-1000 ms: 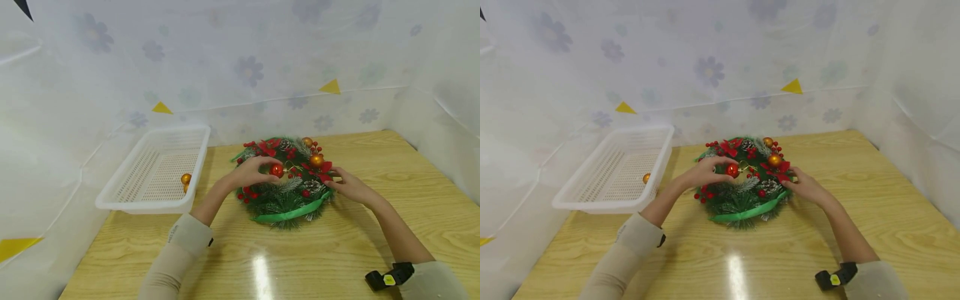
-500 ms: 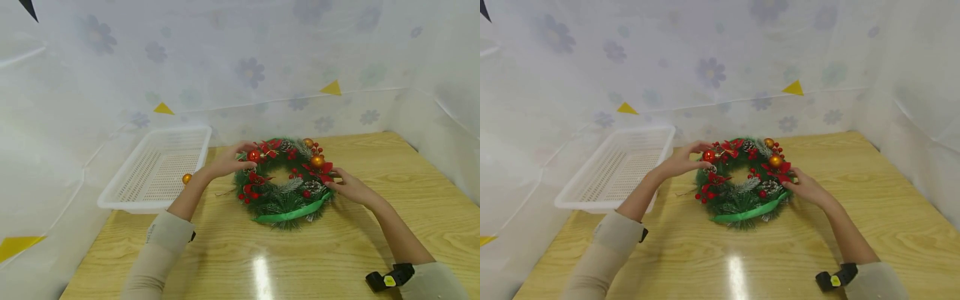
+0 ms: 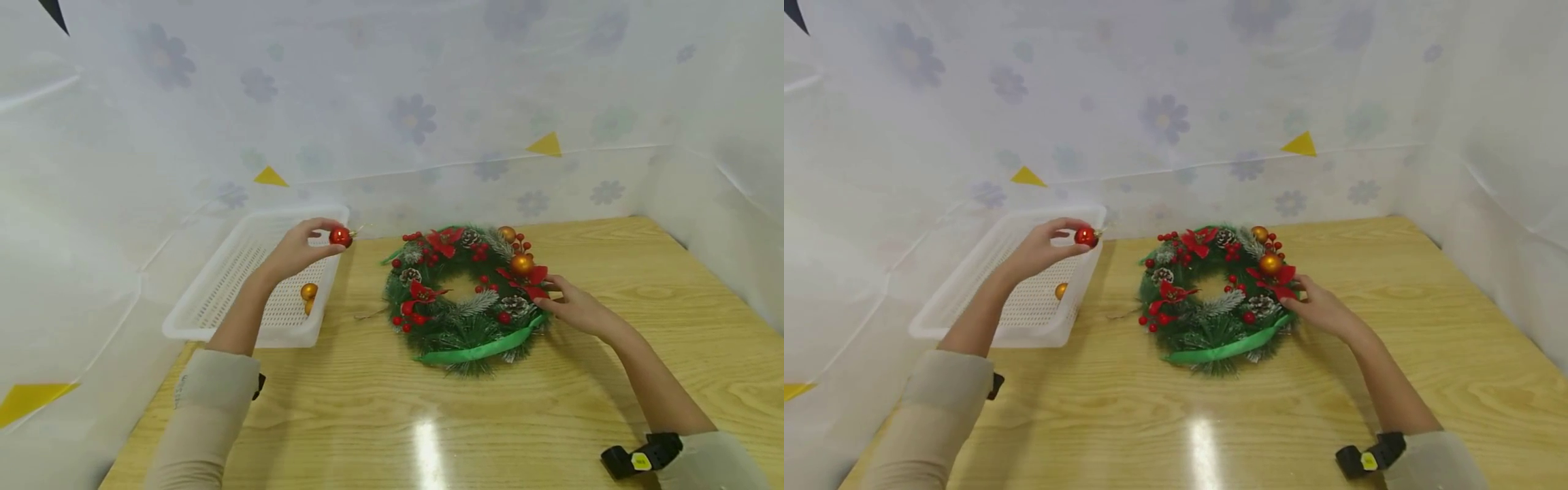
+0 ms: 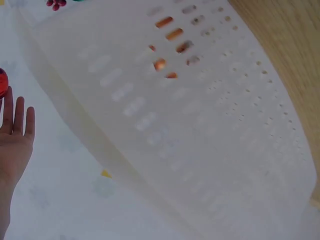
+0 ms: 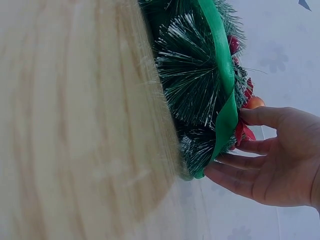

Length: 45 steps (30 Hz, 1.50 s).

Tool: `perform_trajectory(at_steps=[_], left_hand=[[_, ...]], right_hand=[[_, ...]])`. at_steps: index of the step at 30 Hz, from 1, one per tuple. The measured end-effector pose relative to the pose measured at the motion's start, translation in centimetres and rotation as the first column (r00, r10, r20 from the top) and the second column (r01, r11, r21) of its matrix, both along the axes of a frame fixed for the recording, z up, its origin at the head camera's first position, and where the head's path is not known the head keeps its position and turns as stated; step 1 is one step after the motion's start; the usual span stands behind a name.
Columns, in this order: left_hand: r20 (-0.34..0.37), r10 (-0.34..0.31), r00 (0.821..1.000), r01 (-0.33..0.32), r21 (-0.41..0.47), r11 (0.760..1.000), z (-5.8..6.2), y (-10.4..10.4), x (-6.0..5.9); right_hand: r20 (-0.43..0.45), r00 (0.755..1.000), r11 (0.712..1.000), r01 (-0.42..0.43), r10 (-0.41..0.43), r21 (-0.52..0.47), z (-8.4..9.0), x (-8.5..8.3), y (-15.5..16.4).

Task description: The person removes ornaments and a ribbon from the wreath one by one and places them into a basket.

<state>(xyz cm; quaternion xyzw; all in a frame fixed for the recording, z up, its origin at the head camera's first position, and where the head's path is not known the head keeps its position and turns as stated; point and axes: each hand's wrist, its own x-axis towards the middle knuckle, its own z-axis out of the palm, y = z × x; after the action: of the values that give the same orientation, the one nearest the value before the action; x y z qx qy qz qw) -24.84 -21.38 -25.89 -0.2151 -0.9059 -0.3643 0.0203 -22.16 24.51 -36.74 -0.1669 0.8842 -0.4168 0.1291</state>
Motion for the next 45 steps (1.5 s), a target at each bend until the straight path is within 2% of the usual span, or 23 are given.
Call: perform_trajectory(at_steps=[1, 5, 9, 14, 19, 26, 33, 36, 39, 45], left_hand=[[0.005, 0.011, 1.000, -0.011, 0.007, 1.000, 0.3, -0.5, 0.3], [0.023, 0.065, 0.998, -0.066, 0.036, 0.997, -0.4, -3.4, 0.4], [0.065, 0.127, 0.990, -0.131, 0.063, 0.989, -2.6, -6.6, -0.7], [0.175, 0.175, 0.969, -0.192, 0.087, 0.977, -4.2, -9.2, -0.3], [0.265, 0.197, 0.944, -0.218, 0.054, 0.974, -5.6, -11.2, -0.2], [0.374, 0.191, 0.908, -0.198, -0.020, 0.980, -7.5, -13.3, 0.1], [0.475, 0.094, 0.875, -0.082, -0.046, 0.996, -8.4, -13.7, 0.3], [0.493, 0.090, 0.865, -0.060, -0.077, 0.995, -8.5, -13.4, 0.3], [0.502, 0.117, 0.857, -0.057, -0.133, 0.989, -8.6, -13.2, 0.2], [0.515, 0.130, 0.848, -0.034, -0.191, 0.981, -8.8, -13.1, 0.1]], right_hand=[[0.000, 1.000, 1.000, 0.000, 0.000, 0.003, 0.0, 0.0, 0.0], [-0.003, 1.000, 1.000, -0.001, 0.001, 0.004, -0.1, -0.1, 0.1], [-0.006, 1.000, 1.000, 0.000, 0.000, 0.003, 0.0, 0.0, 0.0], [-0.007, 1.000, 1.000, 0.004, -0.004, 0.001, 0.1, 0.2, 0.0], [-0.007, 1.000, 1.000, 0.005, -0.005, 0.006, 0.0, 0.2, 0.0], [-0.022, 1.000, 1.000, 0.005, -0.005, 0.008, 0.0, 0.2, -0.1], [-0.024, 1.000, 1.000, 0.007, -0.007, 0.014, 0.1, 0.2, -0.2], [-0.022, 1.000, 1.000, 0.007, -0.007, 0.017, 0.2, 0.2, -0.2], [-0.018, 1.000, 1.000, 0.008, -0.008, 0.022, 0.1, 0.2, -0.2], [-0.018, 1.000, 1.000, 0.004, -0.004, 0.017, 0.1, 0.2, -0.2]])
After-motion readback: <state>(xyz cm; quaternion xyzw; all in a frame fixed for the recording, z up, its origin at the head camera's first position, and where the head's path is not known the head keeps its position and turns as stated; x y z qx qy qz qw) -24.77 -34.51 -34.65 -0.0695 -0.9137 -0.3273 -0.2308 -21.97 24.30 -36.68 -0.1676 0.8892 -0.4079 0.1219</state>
